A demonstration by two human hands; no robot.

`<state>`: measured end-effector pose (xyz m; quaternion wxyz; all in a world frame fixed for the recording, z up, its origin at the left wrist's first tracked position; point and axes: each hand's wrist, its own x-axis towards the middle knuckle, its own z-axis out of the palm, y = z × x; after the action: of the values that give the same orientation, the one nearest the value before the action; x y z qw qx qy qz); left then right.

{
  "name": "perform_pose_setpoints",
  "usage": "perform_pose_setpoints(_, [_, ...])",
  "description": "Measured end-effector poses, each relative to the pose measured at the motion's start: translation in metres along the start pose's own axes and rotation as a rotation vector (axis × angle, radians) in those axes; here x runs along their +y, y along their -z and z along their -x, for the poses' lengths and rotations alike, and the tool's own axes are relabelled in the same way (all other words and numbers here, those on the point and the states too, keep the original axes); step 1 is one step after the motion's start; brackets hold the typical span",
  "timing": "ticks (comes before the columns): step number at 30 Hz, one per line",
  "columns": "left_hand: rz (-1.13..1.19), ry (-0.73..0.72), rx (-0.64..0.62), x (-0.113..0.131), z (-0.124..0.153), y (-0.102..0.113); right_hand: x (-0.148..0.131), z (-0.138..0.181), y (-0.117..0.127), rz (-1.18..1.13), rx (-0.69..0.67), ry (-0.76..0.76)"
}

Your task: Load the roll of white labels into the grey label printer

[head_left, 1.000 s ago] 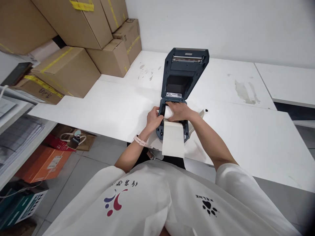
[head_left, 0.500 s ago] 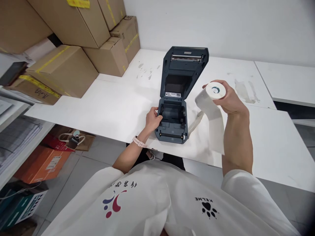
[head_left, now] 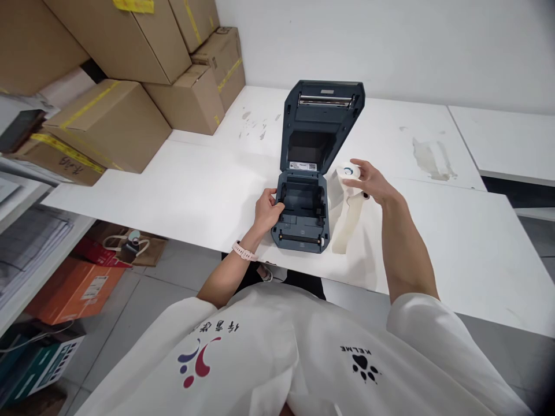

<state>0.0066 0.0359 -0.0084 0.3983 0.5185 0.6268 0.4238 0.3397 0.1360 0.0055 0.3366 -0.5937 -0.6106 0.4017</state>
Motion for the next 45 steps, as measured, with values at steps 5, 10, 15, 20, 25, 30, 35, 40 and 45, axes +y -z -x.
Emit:
perform_pose_setpoints(5, [0.022,0.008,-0.005,0.003,0.001,-0.001,0.028,0.037,0.031,-0.306,0.002,-0.011])
perform_pose_setpoints(10, [0.041,0.024,-0.010,0.005,0.004,0.000,0.041,0.061,0.011,-0.279,-0.153,-0.047])
perform_pose_setpoints(15, [0.059,0.021,-0.008,0.003,0.004,0.000,0.020,0.069,0.000,-0.281,-0.256,-0.049])
perform_pose_setpoints(20, [0.041,0.008,-0.001,0.002,0.002,-0.002,-0.055,0.088,0.002,-0.144,-0.383,0.294])
perform_pose_setpoints(25, [0.038,0.019,0.006,0.002,0.003,-0.002,-0.128,0.080,-0.067,0.614,-0.386,0.562])
perform_pose_setpoints(30, [0.027,0.025,0.013,0.005,0.004,-0.002,-0.126,0.056,-0.130,1.126,-0.434,0.527])
perform_pose_setpoints(35, [0.021,0.033,0.021,0.007,0.004,-0.001,-0.115,0.062,-0.133,1.138,-0.394,0.513])
perform_pose_setpoints(40, [0.046,0.033,-0.002,0.007,0.006,0.000,-0.111,0.108,-0.119,0.951,-0.275,0.530])
perform_pose_setpoints(45, [0.107,0.022,0.003,0.000,0.005,-0.002,-0.093,0.152,-0.124,0.753,-0.154,0.562])
